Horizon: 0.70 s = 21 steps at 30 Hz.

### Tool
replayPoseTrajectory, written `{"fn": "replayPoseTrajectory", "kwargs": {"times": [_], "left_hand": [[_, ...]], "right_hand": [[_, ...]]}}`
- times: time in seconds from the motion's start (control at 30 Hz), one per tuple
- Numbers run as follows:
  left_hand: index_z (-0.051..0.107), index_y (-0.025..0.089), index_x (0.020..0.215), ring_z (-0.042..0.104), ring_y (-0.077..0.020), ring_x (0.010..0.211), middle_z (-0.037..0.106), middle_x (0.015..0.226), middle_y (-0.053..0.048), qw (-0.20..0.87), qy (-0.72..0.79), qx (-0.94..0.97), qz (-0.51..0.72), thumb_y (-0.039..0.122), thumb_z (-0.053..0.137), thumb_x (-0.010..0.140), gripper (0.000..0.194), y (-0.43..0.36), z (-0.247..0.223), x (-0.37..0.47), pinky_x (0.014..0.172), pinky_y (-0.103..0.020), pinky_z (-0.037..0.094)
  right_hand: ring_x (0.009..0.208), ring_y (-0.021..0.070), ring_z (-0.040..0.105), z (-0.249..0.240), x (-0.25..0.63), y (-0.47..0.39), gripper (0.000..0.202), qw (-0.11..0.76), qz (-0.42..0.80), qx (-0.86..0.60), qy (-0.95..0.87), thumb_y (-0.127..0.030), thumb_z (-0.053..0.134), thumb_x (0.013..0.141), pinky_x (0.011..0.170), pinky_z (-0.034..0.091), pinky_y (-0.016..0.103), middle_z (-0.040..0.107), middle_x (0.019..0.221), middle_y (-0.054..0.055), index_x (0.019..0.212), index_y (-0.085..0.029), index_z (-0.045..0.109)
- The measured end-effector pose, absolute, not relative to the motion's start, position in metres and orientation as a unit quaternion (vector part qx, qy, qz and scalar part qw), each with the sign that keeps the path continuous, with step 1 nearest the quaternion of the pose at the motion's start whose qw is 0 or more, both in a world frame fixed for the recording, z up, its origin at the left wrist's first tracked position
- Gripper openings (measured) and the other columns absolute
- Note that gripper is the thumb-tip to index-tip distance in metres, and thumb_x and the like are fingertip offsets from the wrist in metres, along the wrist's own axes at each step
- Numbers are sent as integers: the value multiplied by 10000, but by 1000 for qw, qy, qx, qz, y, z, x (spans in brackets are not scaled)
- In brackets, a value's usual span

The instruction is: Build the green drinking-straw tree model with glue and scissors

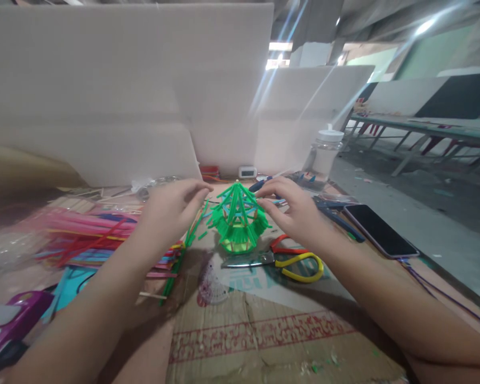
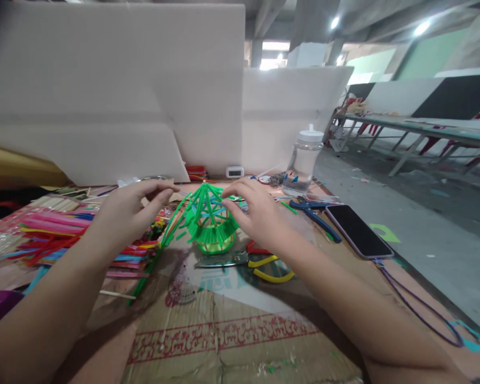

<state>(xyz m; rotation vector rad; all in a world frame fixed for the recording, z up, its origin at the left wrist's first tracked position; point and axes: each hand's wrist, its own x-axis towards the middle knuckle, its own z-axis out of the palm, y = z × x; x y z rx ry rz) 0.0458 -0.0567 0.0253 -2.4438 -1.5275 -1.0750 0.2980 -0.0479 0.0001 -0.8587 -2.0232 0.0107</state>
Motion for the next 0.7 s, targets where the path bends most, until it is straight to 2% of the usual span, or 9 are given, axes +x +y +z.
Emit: {"fn": "replayPoseTrajectory", "kwargs": {"times": [0.13,0.27,0.37,0.47,0.57,0.7], "left_hand": [[756,233,935,665,-215,774,762,900,-24,-11,-522,-768,-371,438,580,879,276,-41,17,38,732,-306,467],[729,208,856,648,-199,738,738,819,-18,-91,-530,-743,-398,459,619,845,275,-30,11,37,694,-289,461],[646,180,863,607,-187,748,677,797,-20,-79,-528,-739,-410,414,540,888,258,-25,10,37,697,-284,439],[542,185,875,561,-181,746,593,779,-13,-48,-517,-758,-395,368,421,936,228,-23,10,37,677,-287,403],[450,210,792,511,-177,688,512,713,4,-26,-520,-756,-396,338,358,948,222,-25,11,37,643,-291,366],[377,230,661,457,-174,604,428,596,17,-18,-532,-736,-417,325,320,941,301,-28,14,36,583,-293,327]], "right_hand": [[828,189,588,5,303,-44,133,470,12,-359,-807,-260,610,895,779,450,338,630,824,39,779,-205,578],[847,184,595,3,309,-40,133,394,64,-419,-815,-316,619,889,753,452,325,654,918,51,925,-192,585],[816,183,594,1,315,-36,256,308,110,-458,-826,-394,633,867,711,454,322,656,923,53,1001,-185,570],[763,175,590,0,318,-33,297,261,149,-465,-832,-462,631,855,667,449,305,647,851,38,941,-181,591],[766,165,586,-4,315,-30,263,265,138,-451,-841,-446,640,853,679,436,295,651,850,33,874,-186,620],[706,147,549,-13,309,-24,202,286,99,-458,-836,-349,619,873,650,394,276,619,741,5,764,-179,630]]}}
